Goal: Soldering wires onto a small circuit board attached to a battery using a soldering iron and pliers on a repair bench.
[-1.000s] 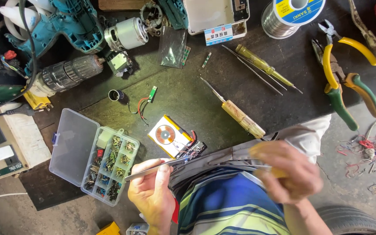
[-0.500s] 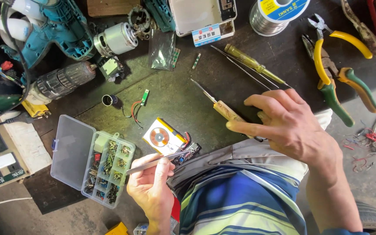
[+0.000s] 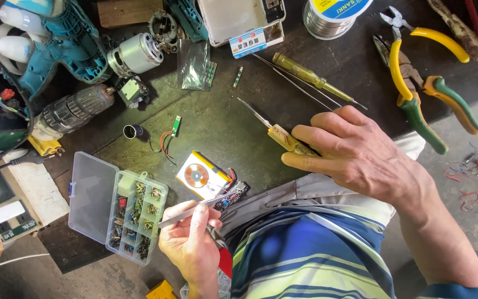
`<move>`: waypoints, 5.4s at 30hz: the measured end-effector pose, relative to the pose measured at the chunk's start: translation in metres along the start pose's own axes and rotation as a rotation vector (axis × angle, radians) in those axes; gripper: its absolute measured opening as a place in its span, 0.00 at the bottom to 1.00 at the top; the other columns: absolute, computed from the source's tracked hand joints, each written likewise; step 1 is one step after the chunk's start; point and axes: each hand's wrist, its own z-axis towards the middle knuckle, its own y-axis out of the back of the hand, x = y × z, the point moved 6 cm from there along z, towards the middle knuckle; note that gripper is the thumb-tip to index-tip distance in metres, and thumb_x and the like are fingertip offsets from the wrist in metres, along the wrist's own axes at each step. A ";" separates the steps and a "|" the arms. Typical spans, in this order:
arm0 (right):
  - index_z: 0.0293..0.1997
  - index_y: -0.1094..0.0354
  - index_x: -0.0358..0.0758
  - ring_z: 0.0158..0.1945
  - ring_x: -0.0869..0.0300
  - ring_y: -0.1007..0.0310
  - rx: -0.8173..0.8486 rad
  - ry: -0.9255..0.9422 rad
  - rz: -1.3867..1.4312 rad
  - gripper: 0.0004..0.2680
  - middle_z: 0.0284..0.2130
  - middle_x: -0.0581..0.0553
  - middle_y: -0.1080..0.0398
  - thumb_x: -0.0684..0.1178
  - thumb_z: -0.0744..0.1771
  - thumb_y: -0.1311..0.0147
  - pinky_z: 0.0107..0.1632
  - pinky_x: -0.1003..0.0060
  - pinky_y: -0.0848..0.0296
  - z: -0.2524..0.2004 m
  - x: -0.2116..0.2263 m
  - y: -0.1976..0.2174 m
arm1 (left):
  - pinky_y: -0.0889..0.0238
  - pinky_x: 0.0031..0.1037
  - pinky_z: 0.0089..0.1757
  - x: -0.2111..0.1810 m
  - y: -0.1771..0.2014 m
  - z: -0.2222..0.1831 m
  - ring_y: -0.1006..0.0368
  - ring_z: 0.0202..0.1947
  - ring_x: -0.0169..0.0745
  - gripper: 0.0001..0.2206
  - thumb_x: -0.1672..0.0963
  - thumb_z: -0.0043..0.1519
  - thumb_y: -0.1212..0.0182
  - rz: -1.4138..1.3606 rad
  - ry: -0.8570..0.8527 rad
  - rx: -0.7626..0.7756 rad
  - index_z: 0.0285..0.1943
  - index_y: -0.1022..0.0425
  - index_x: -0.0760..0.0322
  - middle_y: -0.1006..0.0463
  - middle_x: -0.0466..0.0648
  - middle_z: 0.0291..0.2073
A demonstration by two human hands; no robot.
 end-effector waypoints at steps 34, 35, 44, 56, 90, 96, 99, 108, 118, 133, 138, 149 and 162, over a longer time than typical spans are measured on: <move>0.37 0.33 0.37 0.27 0.50 0.21 -0.761 -0.328 0.803 0.04 0.22 0.38 0.28 0.46 0.65 0.47 0.69 0.20 0.39 -0.031 0.080 0.007 | 0.32 0.25 0.20 0.003 0.001 0.004 0.23 0.19 0.44 0.07 0.63 0.58 0.36 -0.008 0.024 0.023 0.43 0.26 0.71 0.20 0.59 0.23; 0.37 0.33 0.37 0.27 0.51 0.21 -0.762 -0.339 0.791 0.04 0.22 0.39 0.28 0.46 0.65 0.47 0.69 0.19 0.38 -0.030 0.081 0.007 | 0.32 0.25 0.19 0.002 0.000 0.004 0.22 0.18 0.44 0.07 0.63 0.57 0.36 0.002 0.022 0.024 0.42 0.26 0.71 0.21 0.59 0.22; 0.35 0.33 0.39 0.26 0.52 0.21 -0.751 -0.386 0.763 0.04 0.20 0.41 0.30 0.47 0.65 0.47 0.68 0.19 0.36 -0.029 0.082 0.004 | 0.31 0.27 0.19 0.004 0.002 0.006 0.22 0.18 0.46 0.07 0.64 0.57 0.36 0.006 0.043 0.025 0.41 0.26 0.72 0.21 0.59 0.23; 0.37 0.33 0.39 0.28 0.51 0.20 -0.737 -0.402 0.765 0.04 0.22 0.40 0.28 0.47 0.65 0.47 0.69 0.17 0.36 -0.033 0.083 0.001 | 0.32 0.27 0.20 0.004 0.001 0.005 0.23 0.18 0.44 0.06 0.64 0.57 0.36 -0.027 0.056 0.019 0.41 0.26 0.71 0.21 0.57 0.23; 0.36 0.33 0.38 0.26 0.52 0.21 -0.759 -0.398 0.750 0.04 0.21 0.40 0.29 0.47 0.65 0.48 0.66 0.21 0.31 -0.035 0.077 0.001 | 0.34 0.29 0.21 0.002 -0.003 0.003 0.28 0.16 0.45 0.05 0.63 0.58 0.37 -0.079 -0.036 0.055 0.41 0.27 0.73 0.24 0.58 0.24; 0.35 0.33 0.37 0.25 0.52 0.22 -0.762 -0.392 0.744 0.05 0.20 0.39 0.30 0.47 0.65 0.48 0.66 0.20 0.32 -0.036 0.077 0.000 | 0.34 0.28 0.21 0.001 -0.003 0.003 0.27 0.15 0.44 0.05 0.64 0.58 0.37 -0.059 -0.037 0.035 0.39 0.27 0.73 0.24 0.57 0.23; 0.36 0.33 0.37 0.26 0.52 0.22 -0.762 -0.393 0.747 0.05 0.21 0.39 0.29 0.47 0.66 0.48 0.66 0.20 0.31 -0.035 0.077 0.000 | 0.33 0.29 0.21 0.001 -0.003 0.002 0.27 0.16 0.45 0.05 0.65 0.57 0.37 -0.056 -0.030 0.027 0.40 0.27 0.73 0.24 0.57 0.25; 0.36 0.33 0.38 0.26 0.52 0.21 -0.758 -0.408 0.751 0.05 0.21 0.39 0.29 0.47 0.65 0.47 0.66 0.20 0.31 -0.036 0.077 0.000 | 0.34 0.29 0.21 0.003 -0.002 0.002 0.27 0.15 0.45 0.05 0.64 0.57 0.37 -0.064 -0.025 0.028 0.40 0.26 0.72 0.24 0.57 0.26; 0.37 0.33 0.36 0.35 0.47 0.22 -0.661 -0.251 0.452 0.04 0.30 0.36 0.30 0.45 0.65 0.44 0.61 0.31 0.26 -0.026 0.064 0.008 | 0.32 0.29 0.23 0.005 0.001 0.003 0.27 0.17 0.45 0.05 0.64 0.58 0.37 -0.096 -0.051 0.043 0.41 0.26 0.73 0.25 0.55 0.28; 0.71 0.45 0.47 0.61 0.52 0.35 0.112 0.168 -0.233 0.16 0.63 0.44 0.35 0.41 0.73 0.61 0.62 0.50 0.38 0.044 0.023 0.003 | 0.36 0.24 0.20 0.003 0.006 0.003 0.33 0.14 0.39 0.06 0.60 0.59 0.37 -0.188 -0.152 0.056 0.41 0.27 0.72 0.27 0.54 0.23; 0.73 0.51 0.52 0.65 0.51 0.38 0.198 0.195 -0.320 0.22 0.65 0.42 0.38 0.40 0.70 0.53 0.64 0.53 0.39 0.045 0.027 0.004 | 0.35 0.26 0.21 0.009 0.010 0.005 0.33 0.13 0.41 0.06 0.62 0.57 0.37 -0.225 -0.136 0.064 0.40 0.27 0.70 0.29 0.53 0.20; 0.69 0.46 0.38 0.69 0.41 0.37 0.044 -0.071 -0.001 0.21 0.65 0.30 0.38 0.37 0.66 0.48 0.69 0.46 0.36 0.002 0.045 0.027 | 0.33 0.25 0.21 0.008 0.013 0.003 0.31 0.14 0.41 0.07 0.61 0.57 0.36 -0.272 -0.148 0.055 0.40 0.27 0.71 0.28 0.55 0.21; 0.46 0.25 0.36 0.31 0.58 0.19 -0.303 -0.553 0.992 0.09 0.29 0.48 0.19 0.51 0.69 0.46 0.33 0.64 0.21 -0.006 0.089 0.000 | 0.28 0.19 0.30 -0.067 -0.031 -0.054 0.26 0.20 0.29 0.07 0.58 0.57 0.37 0.330 -0.775 0.507 0.24 0.25 0.56 0.18 0.37 0.25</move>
